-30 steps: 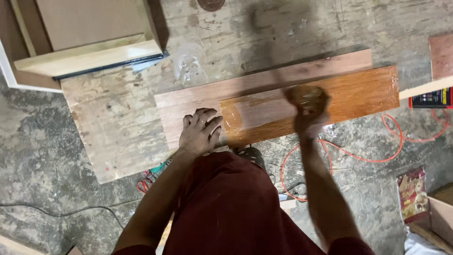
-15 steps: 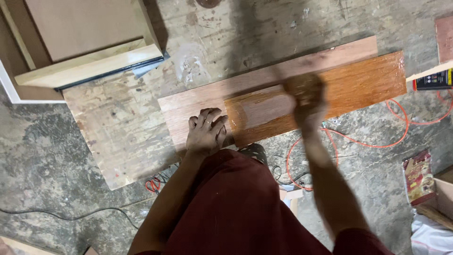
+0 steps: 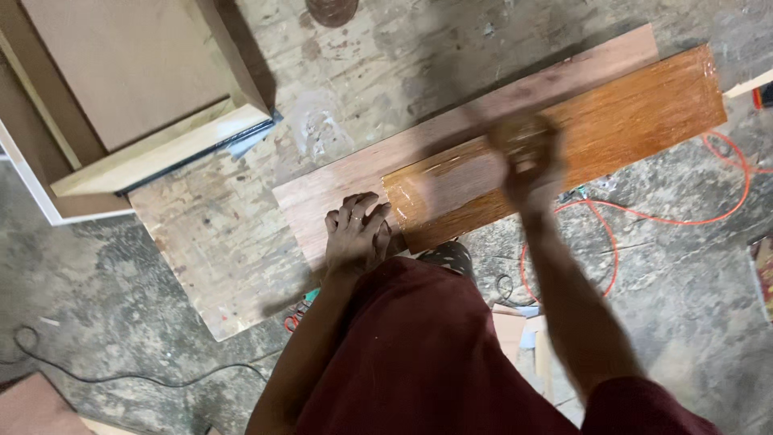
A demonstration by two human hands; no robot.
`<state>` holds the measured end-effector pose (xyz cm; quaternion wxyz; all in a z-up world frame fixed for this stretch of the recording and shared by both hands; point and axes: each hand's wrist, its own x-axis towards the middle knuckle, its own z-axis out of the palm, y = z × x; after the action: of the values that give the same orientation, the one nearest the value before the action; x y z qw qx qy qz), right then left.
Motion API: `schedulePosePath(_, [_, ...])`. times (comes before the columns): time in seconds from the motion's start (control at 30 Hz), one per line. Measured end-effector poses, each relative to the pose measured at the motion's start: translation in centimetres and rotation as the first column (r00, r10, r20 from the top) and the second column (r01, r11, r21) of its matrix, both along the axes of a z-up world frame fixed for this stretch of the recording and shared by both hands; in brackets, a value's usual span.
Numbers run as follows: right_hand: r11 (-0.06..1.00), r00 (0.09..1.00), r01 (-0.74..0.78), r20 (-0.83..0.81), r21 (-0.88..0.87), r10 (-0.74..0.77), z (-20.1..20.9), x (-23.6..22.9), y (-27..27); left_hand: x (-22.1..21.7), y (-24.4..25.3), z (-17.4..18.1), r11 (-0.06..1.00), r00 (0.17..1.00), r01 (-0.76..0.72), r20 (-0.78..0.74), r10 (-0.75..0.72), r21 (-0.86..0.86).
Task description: The person applies a liquid wood finish to two long wooden planks using a plastic bottle cut into a sponge-like applicator. They rub the finish along the grain, covering the surface progressively from one end to the other.
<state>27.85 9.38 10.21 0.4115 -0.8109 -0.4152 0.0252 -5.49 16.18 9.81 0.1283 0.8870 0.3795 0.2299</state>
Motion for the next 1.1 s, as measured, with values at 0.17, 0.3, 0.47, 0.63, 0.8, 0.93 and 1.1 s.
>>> schedulePosePath(0.17, [0.916, 0.909, -0.402, 0.122, 0.007, 0.398, -1.4, -11.6, 1.4, 0.6, 0.2, 1.6, 0.998, 1.0, 0.013, -0.007, -0.012, 0.06])
schedulePosePath(0.3, [0.782, 0.447, 0.016, 0.705, -0.623, 0.552, -8.5, -1.0, -1.7, 0.5, -0.3, -0.2, 1.0, 0.999, 0.012, -0.044, -0.011, 0.009])
schedulePosePath(0.47, [0.994, 0.993, -0.109, 0.045, -0.023, 0.11, 2.6, 6.7, 0.5, 0.6, -0.7, -0.5, 0.998, 0.998, -0.024, -0.065, 0.02, -0.052])
schedulePosePath(0.63, [0.984, 0.998, -0.039, -0.051, -0.173, 0.03, 3.5, -3.0, 1.6, 0.9, -0.7, 0.0, 0.998, 0.996, -0.02, -0.091, 0.015, -0.058])
schedulePosePath(0.8, [0.88, 0.994, -0.108, -0.029, -0.463, 0.107, -2.5, -4.2, 1.1, 1.3, -0.5, 0.3, 0.996, 0.995, 0.005, -0.104, -0.014, -0.089])
schedulePosePath(0.93, [0.996, 0.793, -0.077, -0.603, 0.046, 0.089, -3.3, 7.1, 1.1, 1.7, -0.9, 1.0, 0.997, 0.998, -0.007, -0.067, 0.002, -0.082])
schedulePosePath(1.1, [0.99, 0.989, -0.141, -0.046, -0.004, 0.14, 0.8, 5.7, 1.1, 1.6, -0.9, 1.1, 0.996, 0.996, 0.007, -0.084, -0.015, -0.088])
